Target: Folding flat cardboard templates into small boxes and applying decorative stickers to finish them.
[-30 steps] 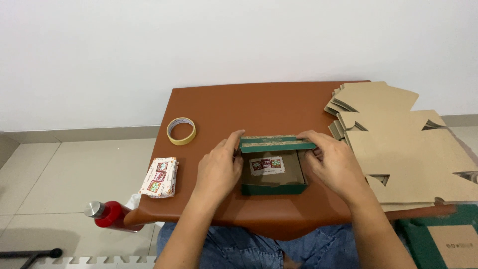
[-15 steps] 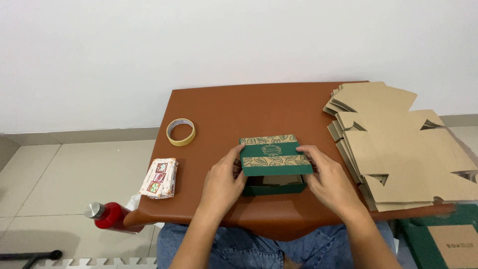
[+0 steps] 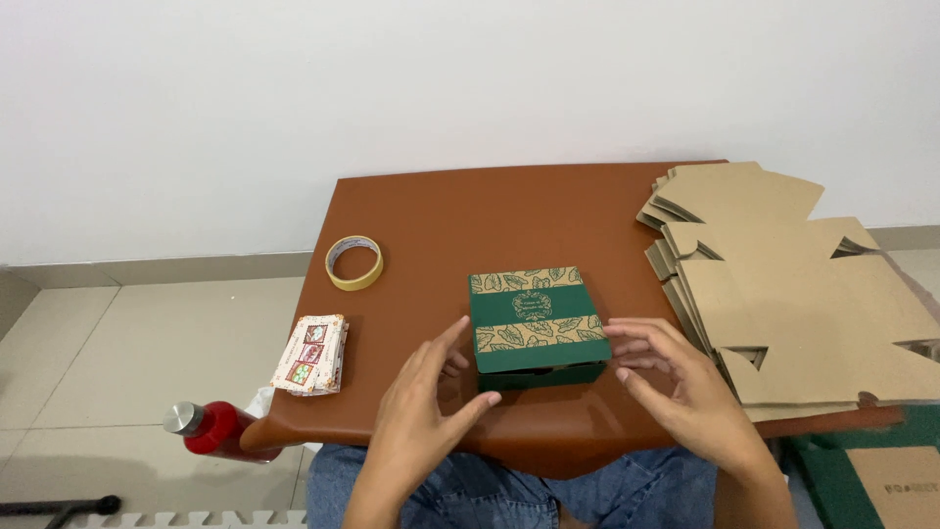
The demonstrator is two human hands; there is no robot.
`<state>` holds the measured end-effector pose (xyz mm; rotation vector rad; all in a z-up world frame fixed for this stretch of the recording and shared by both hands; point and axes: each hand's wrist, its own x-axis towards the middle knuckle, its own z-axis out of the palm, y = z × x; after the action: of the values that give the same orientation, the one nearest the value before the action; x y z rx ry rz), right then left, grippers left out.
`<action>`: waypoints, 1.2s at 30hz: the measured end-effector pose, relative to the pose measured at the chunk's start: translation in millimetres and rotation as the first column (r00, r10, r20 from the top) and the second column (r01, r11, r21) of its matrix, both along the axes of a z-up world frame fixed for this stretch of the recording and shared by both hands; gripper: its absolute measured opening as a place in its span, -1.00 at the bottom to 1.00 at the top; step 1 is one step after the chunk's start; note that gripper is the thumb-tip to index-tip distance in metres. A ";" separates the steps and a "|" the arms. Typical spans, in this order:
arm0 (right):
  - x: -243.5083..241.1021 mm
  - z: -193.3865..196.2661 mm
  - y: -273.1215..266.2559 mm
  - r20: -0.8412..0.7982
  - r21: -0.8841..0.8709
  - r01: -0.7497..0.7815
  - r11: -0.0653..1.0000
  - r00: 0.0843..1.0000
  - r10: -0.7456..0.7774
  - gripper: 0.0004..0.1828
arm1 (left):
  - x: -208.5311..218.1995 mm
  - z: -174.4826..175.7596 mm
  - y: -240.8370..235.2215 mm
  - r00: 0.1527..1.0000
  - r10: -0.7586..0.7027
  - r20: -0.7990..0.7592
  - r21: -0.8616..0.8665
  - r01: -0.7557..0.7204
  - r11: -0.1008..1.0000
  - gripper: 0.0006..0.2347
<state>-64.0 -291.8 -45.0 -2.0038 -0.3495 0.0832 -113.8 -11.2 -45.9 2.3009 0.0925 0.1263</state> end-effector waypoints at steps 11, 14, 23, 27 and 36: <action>-3.0 -17.5 26.7 0.189 0.064 0.256 0.964 0.946 -0.264 -0.61 | 2.5 -25.8 -18.1 0.932 0.091 0.352 -0.008 -0.094 0.996 -0.78; -3.9 -21.7 27.8 0.302 -0.042 0.298 0.954 0.914 -0.273 -0.64 | 3.1 -25.1 -19.4 0.911 0.080 0.404 0.065 -0.116 0.991 -0.82; -8.1 -17.4 20.5 0.439 -0.189 0.245 0.951 0.887 -0.142 -0.69 | 2.2 -24.1 -17.8 0.883 0.042 0.467 0.087 -0.094 0.992 -0.90; -9.8 -17.9 14.4 0.411 -0.296 0.203 0.933 0.909 -0.067 -0.56 | 4.3 -29.2 -15.6 0.891 0.064 0.449 0.050 -0.096 0.994 -0.86; -7.4 -19.7 12.5 0.428 -0.271 0.185 0.945 0.902 -0.054 -0.62 | 4.6 -28.3 -15.3 0.889 0.068 0.454 -0.005 -0.074 0.997 -0.86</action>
<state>-71.4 -279.3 -64.6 -2.3445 -0.5057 -0.4004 -109.1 -26.5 -74.2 2.2203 -0.0663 0.7006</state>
